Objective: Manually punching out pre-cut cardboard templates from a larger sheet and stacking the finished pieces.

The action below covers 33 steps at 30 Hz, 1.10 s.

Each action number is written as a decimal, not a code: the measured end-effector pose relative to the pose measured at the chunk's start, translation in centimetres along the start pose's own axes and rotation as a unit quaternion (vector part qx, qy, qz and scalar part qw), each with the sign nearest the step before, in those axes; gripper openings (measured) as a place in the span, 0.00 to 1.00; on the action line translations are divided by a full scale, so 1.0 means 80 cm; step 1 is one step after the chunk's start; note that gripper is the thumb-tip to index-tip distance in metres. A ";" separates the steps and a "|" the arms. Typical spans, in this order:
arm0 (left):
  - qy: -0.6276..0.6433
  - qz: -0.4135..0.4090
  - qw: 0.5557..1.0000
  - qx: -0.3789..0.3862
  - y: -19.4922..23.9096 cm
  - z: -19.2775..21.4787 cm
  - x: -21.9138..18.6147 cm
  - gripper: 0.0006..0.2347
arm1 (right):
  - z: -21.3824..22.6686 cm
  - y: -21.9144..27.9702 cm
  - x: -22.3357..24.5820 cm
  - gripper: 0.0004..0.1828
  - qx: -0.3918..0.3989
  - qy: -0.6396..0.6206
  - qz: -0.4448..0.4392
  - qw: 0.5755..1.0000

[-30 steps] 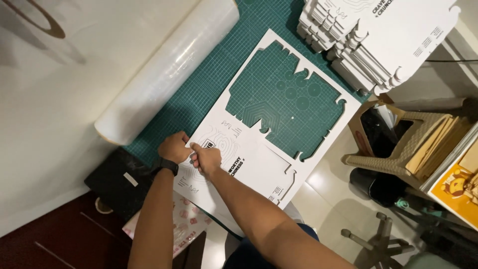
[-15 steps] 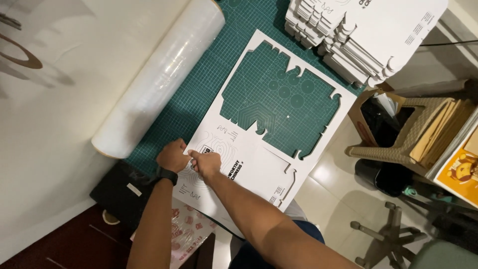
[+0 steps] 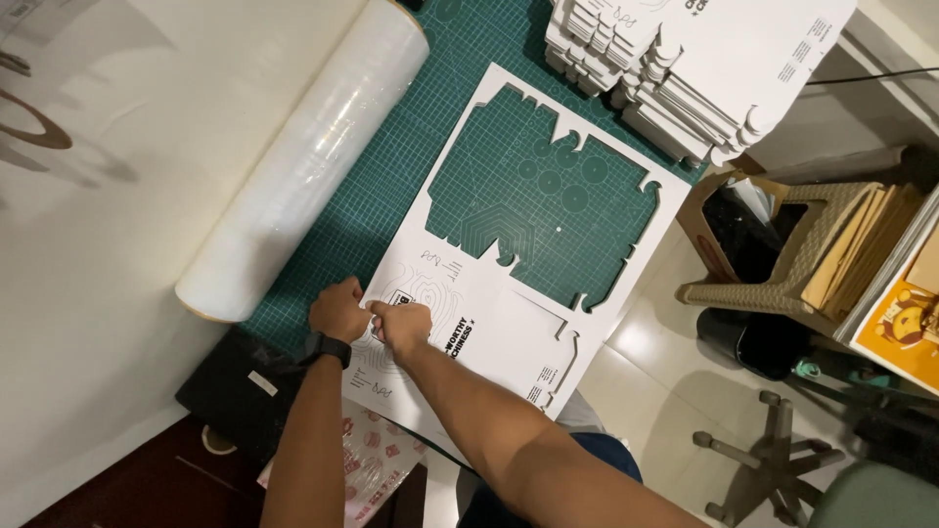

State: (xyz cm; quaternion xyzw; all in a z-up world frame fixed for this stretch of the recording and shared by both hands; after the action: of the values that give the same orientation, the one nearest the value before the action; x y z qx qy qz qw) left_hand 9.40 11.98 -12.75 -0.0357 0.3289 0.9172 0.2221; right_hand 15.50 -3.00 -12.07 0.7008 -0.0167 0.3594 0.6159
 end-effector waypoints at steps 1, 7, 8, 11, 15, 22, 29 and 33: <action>-0.002 0.005 1.000 -0.013 -0.002 -0.002 0.004 0.09 | -0.001 -0.002 -0.001 0.17 -0.004 -0.015 0.005 1.000; -0.016 -0.009 0.999 -0.031 0.013 0.016 -0.010 0.07 | 0.002 -0.004 0.003 0.15 -0.004 -0.039 -0.009 0.999; 0.001 -0.023 1.000 -0.021 0.019 0.021 -0.011 0.07 | 0.000 0.000 0.006 0.14 0.006 -0.036 -0.009 0.999; -0.044 -0.029 0.998 -0.037 0.021 0.019 -0.014 0.08 | -0.003 0.003 0.007 0.14 0.021 -0.059 -0.011 0.998; -0.008 -0.020 1.000 0.000 0.022 0.023 -0.017 0.09 | 0.002 0.001 0.005 0.15 0.017 -0.021 -0.010 1.000; 0.035 0.023 0.999 0.033 0.047 0.038 -0.038 0.10 | 0.008 -0.003 0.018 0.15 0.027 0.027 -0.009 0.999; 0.021 -0.058 0.990 -0.126 0.055 0.018 -0.004 0.11 | 0.000 -0.006 0.008 0.15 0.038 0.051 0.005 0.998; -0.060 -0.064 0.988 -0.124 0.070 0.028 0.018 0.13 | 0.001 -0.007 -0.003 0.14 0.068 0.094 0.012 0.993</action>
State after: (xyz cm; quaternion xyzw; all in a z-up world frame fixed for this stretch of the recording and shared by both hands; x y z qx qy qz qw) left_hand 5.88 10.06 -7.97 -0.0284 0.1960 0.9351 0.2939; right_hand 15.56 -3.03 -12.66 0.7041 0.0573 0.4317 0.5609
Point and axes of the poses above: each hand's wrist, its own y-axis away from the middle knuckle, its own z-axis out of the back of the hand, x = y × z, the point moved 10 cm from there along -y, towards the middle knuckle, and after that the axes turned 5 degrees about z, right-handed, at the moved point
